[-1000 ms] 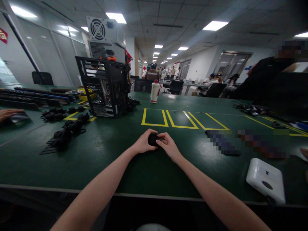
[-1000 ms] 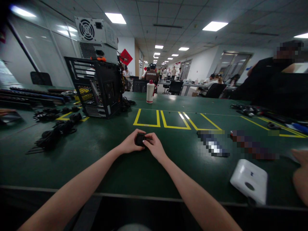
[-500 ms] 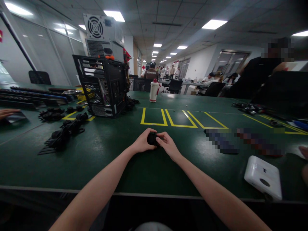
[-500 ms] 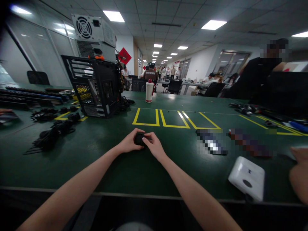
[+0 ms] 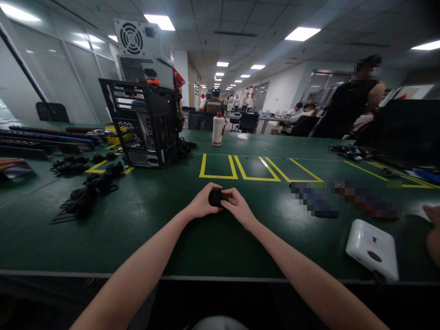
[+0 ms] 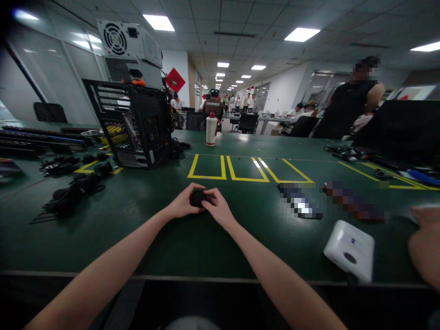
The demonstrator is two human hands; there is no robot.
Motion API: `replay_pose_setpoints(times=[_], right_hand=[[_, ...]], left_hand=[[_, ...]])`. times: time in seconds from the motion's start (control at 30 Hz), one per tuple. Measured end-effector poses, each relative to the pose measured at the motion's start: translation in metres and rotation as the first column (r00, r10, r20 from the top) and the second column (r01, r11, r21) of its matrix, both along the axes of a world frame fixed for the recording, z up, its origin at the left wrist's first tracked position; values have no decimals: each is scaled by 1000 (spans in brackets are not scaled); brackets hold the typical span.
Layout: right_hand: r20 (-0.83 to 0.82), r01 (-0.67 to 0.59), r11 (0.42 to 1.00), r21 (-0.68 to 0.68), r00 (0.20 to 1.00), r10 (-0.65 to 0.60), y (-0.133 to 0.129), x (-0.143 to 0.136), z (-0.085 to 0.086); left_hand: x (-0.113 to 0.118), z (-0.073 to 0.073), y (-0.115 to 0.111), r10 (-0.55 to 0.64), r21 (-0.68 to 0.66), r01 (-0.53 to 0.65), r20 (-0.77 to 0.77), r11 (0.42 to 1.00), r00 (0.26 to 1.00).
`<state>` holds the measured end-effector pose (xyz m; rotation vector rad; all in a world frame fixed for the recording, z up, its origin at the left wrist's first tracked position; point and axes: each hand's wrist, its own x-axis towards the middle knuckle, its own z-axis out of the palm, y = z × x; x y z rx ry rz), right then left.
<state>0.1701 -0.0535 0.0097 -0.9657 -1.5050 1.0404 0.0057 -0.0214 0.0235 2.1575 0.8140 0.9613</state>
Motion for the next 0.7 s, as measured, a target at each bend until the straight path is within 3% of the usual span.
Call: replay_pose_setpoints(times=[0.43,0.7], right_hand=[[-19,0,998,-68,1000,-1,3,2,-4],[-13,8,1000,-21,1000,-8,-2,0,3]], left_hand=[[0,0,-1,-4,-49,6,40,999,999],[0,-1,0,-2,-40,3,29,999,1000]])
